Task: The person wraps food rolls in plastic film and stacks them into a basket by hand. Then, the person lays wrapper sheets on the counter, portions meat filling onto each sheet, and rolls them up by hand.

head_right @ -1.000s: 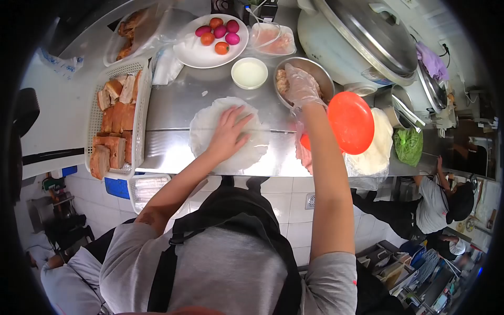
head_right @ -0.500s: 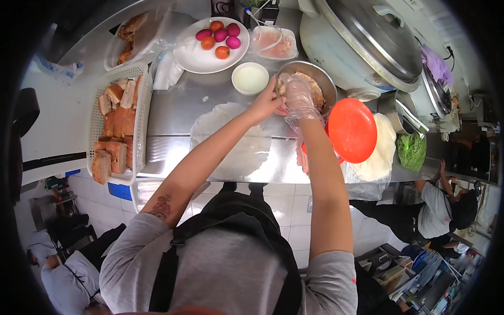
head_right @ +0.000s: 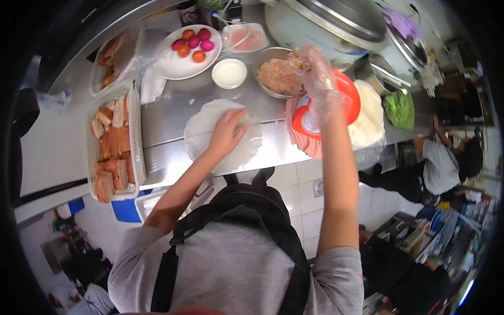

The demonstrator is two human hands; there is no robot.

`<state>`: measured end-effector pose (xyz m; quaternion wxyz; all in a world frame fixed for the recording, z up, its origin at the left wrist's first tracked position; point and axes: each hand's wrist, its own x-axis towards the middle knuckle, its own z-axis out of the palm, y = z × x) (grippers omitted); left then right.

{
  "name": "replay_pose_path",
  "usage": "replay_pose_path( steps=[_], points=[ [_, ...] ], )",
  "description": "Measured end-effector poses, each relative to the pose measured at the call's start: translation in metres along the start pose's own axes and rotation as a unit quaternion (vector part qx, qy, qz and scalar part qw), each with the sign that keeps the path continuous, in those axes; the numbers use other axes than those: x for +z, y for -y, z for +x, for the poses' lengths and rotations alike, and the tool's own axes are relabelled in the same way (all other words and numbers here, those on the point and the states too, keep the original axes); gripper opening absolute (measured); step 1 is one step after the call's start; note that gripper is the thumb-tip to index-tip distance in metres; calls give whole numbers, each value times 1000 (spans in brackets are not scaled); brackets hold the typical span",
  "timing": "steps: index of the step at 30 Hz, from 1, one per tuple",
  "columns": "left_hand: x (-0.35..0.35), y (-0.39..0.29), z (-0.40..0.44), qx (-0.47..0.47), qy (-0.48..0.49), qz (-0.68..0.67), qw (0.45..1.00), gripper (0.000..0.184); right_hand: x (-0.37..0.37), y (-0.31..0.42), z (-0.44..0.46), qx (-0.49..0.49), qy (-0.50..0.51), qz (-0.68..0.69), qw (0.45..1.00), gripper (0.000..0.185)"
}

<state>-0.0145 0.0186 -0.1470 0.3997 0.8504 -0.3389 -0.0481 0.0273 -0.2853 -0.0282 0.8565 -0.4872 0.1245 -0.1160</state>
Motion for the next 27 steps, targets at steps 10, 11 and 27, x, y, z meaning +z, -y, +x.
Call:
replay_pose_path(
  steps=[10, 11, 27],
  points=[
    [24, 29, -33, 24, -26, 173, 984, 58, -71, 60, -59, -3, -80, -658, 749, 55],
    [21, 28, -38, 20, -35, 169, 985, 57, -72, 61, -61, -14, -98, -718, 689, 61],
    [56, -62, -142, -83, -128, 178, 972, 55, -65, 107, -95, -74, -36, -679, 729, 21]
  ],
)
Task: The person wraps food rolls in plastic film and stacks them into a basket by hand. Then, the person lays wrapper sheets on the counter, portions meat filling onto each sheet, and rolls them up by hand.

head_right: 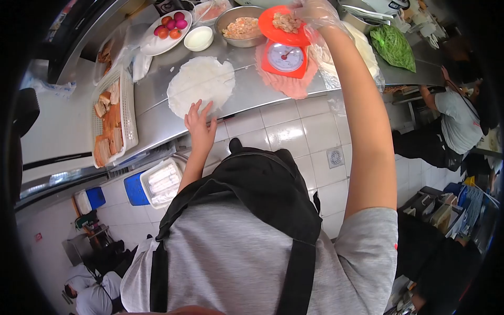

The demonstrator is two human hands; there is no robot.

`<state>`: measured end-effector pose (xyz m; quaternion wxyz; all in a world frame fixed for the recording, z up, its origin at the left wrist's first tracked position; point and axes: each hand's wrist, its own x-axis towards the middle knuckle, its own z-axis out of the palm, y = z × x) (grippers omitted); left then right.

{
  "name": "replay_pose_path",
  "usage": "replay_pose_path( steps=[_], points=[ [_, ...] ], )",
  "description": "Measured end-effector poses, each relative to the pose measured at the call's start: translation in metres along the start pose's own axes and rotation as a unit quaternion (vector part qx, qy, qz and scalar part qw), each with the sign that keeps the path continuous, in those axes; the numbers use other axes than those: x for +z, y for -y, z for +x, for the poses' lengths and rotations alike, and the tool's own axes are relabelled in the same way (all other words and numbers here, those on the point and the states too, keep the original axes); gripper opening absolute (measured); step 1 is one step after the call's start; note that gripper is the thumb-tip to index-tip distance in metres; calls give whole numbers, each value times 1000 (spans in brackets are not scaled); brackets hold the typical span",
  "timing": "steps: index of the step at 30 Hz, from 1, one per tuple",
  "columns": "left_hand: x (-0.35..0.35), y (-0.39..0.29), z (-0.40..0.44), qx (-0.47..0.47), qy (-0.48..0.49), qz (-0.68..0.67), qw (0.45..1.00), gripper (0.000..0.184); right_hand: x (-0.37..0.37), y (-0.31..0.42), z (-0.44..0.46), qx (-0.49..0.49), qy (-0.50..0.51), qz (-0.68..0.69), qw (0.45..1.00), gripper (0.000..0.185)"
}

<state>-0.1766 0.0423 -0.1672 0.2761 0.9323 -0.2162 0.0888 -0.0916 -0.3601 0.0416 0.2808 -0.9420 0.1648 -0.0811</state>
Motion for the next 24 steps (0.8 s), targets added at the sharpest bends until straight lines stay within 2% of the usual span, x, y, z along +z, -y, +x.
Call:
replay_pose_path(
  steps=[3, 6, 9, 12, 15, 18, 19, 22, 24],
  points=[
    [1, -7, -24, -23, -18, 12, 1000, 54, 9, -18, 10, -39, -73, 18, 996, 19],
    [3, -6, -54, -46, -16, 27, 998, 55, 16, -46, 19, -109, -32, 150, 982, 18],
    [2, -2, -81, -64, -16, 34, 997, 56, 22, -45, 11, -151, -40, 232, 960, 17],
    [2, 7, -98, -78, -24, 43, 996, 55, 19, -29, 6, -106, -45, 143, 983, 24],
    [-10, 10, -85, -69, -41, 43, 996, 54, 35, -51, 35, -189, -73, 31, 979, 58],
    [-26, 11, -55, -53, -70, 51, 995, 52, 18, -6, 6, -89, 71, 6, 993, 59],
    [-30, 14, -42, -54, -80, 47, 994, 52, 28, -5, 15, -43, 81, -48, 995, 58],
    [-35, 30, -8, -46, -100, 37, 993, 50, 73, -19, 23, -146, -60, -208, 965, 57],
    [-34, 46, 6, -39, -113, 40, 992, 50, 78, -12, 30, -145, -11, -196, 970, 55]
  ],
)
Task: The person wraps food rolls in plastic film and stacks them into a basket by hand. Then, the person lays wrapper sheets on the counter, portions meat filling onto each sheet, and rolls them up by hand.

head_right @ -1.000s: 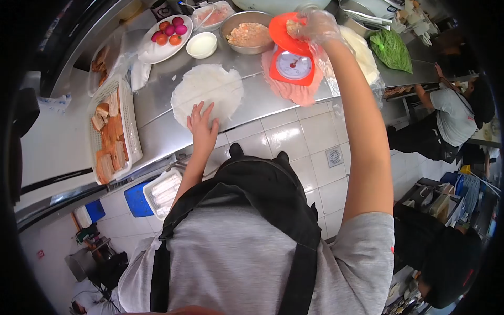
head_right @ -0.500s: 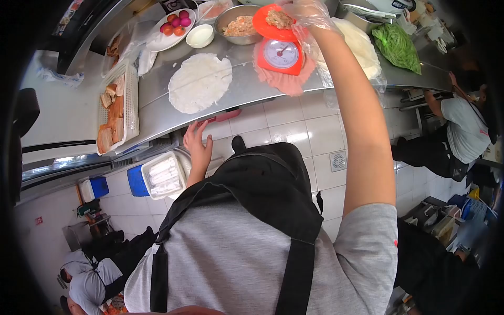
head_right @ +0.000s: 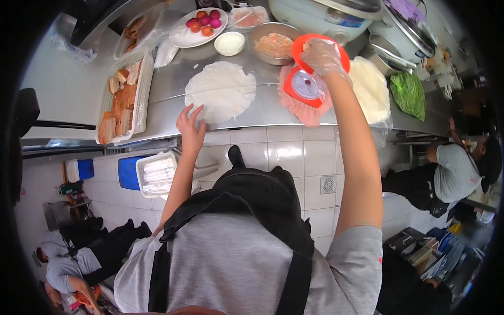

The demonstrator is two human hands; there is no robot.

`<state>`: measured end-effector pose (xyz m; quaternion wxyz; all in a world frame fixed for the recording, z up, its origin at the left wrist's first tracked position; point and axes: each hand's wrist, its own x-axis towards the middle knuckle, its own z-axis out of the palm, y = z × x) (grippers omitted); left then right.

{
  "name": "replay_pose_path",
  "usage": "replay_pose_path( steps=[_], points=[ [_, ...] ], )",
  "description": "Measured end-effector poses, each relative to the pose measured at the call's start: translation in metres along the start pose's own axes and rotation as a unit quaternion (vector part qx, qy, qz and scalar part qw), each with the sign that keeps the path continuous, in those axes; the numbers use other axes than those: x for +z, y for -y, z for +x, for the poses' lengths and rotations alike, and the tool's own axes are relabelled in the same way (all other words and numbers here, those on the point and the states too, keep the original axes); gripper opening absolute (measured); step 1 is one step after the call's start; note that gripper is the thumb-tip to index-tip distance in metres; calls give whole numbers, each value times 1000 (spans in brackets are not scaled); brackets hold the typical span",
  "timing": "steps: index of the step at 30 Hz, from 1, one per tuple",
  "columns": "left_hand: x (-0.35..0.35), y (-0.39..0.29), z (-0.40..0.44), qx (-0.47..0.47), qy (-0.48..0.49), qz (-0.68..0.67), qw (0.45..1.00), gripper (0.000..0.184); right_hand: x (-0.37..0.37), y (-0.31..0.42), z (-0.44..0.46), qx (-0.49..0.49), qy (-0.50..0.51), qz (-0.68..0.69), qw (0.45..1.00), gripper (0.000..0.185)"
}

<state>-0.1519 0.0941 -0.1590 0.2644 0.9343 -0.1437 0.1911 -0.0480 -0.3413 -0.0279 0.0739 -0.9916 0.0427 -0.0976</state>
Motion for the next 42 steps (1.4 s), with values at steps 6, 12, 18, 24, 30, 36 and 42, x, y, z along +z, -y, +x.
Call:
replay_pose_path(
  steps=[6, 12, 18, 24, 30, 36, 42],
  points=[
    [0, 49, 16, 48, 49, -20, 997, 37, -34, 67, -17, 123, 134, 697, 694, 48],
    [-8, 68, 24, 44, 124, -81, 988, 31, 51, 197, -12, 40, 295, 524, 798, 51],
    [-19, 72, 29, 33, 155, -68, 985, 31, 179, 249, -19, -177, 140, 333, 916, 65],
    [-11, 69, 68, -19, 109, -234, 966, 32, 205, 239, -29, -176, 111, 304, 930, 67],
    [23, 79, 110, 1, 104, -240, 965, 39, 197, 247, -24, -203, 29, 291, 935, 49],
    [31, 92, 114, -44, 155, -247, 955, 41, 183, 224, -17, -170, 170, 262, 935, 51],
    [25, 100, 118, -67, 166, -371, 911, 48, 170, 249, -11, -193, 118, 258, 939, 41]
  ],
)
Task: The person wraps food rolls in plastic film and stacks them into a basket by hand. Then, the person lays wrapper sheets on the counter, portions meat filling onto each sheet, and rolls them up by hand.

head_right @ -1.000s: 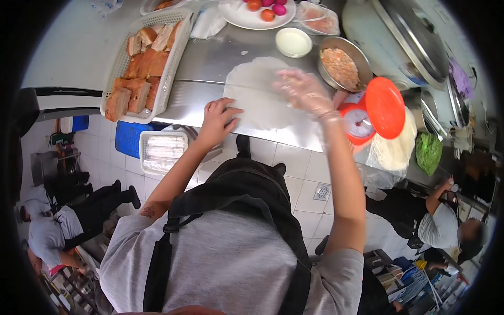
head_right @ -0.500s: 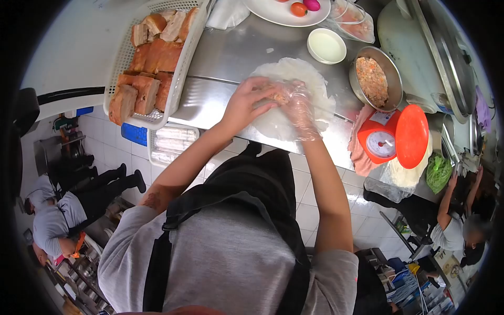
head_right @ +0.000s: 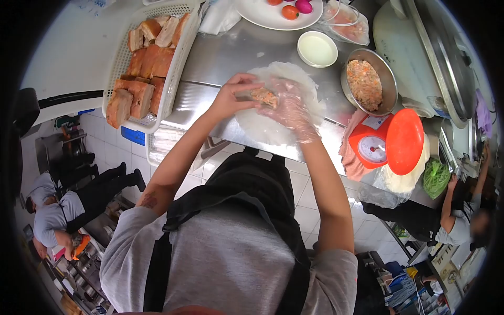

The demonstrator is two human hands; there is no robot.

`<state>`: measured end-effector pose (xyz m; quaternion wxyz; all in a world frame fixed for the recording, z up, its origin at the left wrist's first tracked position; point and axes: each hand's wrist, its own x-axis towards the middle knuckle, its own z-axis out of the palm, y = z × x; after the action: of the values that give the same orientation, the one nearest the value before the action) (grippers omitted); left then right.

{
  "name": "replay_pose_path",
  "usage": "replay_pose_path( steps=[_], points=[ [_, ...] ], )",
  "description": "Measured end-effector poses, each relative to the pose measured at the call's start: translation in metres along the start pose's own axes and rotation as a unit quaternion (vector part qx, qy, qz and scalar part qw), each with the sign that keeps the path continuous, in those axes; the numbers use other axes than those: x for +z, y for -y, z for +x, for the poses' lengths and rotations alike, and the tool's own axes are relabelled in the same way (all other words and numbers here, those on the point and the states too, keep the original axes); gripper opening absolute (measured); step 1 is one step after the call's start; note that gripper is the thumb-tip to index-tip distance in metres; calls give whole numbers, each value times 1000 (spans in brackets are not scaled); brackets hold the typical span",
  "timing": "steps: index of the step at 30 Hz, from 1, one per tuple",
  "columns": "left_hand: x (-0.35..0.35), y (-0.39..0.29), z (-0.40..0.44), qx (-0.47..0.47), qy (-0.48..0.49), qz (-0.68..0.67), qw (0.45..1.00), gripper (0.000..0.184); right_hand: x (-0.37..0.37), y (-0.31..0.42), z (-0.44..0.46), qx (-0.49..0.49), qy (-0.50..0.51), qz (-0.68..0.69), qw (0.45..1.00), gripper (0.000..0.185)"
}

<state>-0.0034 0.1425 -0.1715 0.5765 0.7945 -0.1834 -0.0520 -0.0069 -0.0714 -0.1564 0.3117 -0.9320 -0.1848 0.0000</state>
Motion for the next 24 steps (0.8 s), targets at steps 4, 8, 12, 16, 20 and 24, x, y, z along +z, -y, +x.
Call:
replay_pose_path(
  steps=[4, 8, 12, 16, 20, 24],
  points=[
    [7, 13, -3, 13, -23, -4, 1000, 44, 25, -12, 10, 30, 74, 65, 995, 42],
    [5, 9, -3, 1, -38, 4, 999, 41, 40, -20, 6, 1, 33, 37, 999, 38],
    [0, 3, 2, -3, -25, 9, 1000, 35, 3, 17, 1, 55, -71, 176, 980, 31],
    [2, 3, 6, 7, 4, 145, 989, 32, 19, -21, -7, 1, -15, 167, 986, 37],
    [-1, 2, 7, 6, 13, 143, 990, 34, 21, -41, -18, -59, -39, 77, 995, 34],
    [-4, 3, 9, 3, 21, 123, 992, 38, -1, -8, -9, -22, -31, 65, 997, 30]
  ],
)
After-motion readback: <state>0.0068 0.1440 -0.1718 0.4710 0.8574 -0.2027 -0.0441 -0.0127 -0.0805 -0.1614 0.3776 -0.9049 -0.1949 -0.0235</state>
